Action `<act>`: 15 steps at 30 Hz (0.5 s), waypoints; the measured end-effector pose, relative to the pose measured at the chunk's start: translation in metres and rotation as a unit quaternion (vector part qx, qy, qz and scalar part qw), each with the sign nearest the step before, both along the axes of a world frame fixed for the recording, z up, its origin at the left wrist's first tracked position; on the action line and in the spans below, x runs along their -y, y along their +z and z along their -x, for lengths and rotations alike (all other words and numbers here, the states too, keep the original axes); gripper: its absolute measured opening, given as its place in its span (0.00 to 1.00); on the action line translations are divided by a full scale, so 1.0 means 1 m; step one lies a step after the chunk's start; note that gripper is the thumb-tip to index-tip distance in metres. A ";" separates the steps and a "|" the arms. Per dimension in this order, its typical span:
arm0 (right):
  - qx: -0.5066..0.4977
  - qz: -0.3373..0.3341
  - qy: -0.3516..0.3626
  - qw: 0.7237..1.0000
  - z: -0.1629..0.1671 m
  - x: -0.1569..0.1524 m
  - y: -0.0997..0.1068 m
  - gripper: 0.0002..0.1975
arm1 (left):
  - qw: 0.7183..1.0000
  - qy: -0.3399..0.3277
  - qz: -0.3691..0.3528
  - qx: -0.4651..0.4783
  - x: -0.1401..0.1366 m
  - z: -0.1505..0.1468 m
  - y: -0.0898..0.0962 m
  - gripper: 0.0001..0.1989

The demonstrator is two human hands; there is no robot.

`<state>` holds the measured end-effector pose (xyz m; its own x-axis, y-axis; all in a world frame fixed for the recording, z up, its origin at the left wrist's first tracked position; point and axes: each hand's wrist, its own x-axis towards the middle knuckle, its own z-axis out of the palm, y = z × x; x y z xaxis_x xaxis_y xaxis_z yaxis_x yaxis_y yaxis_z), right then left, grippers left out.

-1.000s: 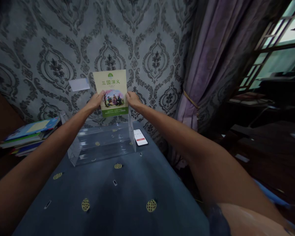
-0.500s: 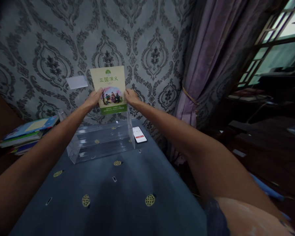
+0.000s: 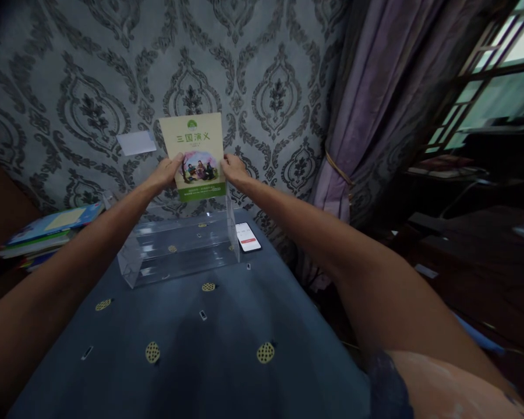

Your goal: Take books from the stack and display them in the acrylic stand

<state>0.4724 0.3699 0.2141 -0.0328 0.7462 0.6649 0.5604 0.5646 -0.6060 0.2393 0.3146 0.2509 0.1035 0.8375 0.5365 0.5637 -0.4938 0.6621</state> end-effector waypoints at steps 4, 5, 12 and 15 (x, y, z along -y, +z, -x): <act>-0.012 0.002 -0.009 1.000 0.001 0.000 -0.001 0.12 | 1.000 0.004 -0.003 0.008 0.005 -0.002 0.000 0.31; -0.012 0.000 -0.013 1.000 0.002 0.001 -0.001 0.13 | 1.000 0.004 0.000 0.013 0.006 -0.002 0.000 0.31; -0.038 0.000 -0.009 0.999 0.001 0.003 -0.006 0.16 | 0.999 0.012 0.014 0.026 0.001 0.000 0.000 0.30; -0.044 -0.003 -0.006 0.999 0.001 0.001 -0.007 0.16 | 1.000 0.013 -0.007 0.018 -0.004 0.001 -0.001 0.33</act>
<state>0.4710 0.3685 0.2073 0.0345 0.7422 0.6693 0.5118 0.5621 -0.6497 0.2380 0.3182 0.2499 0.0629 0.8321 0.5511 0.5528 -0.4888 0.6749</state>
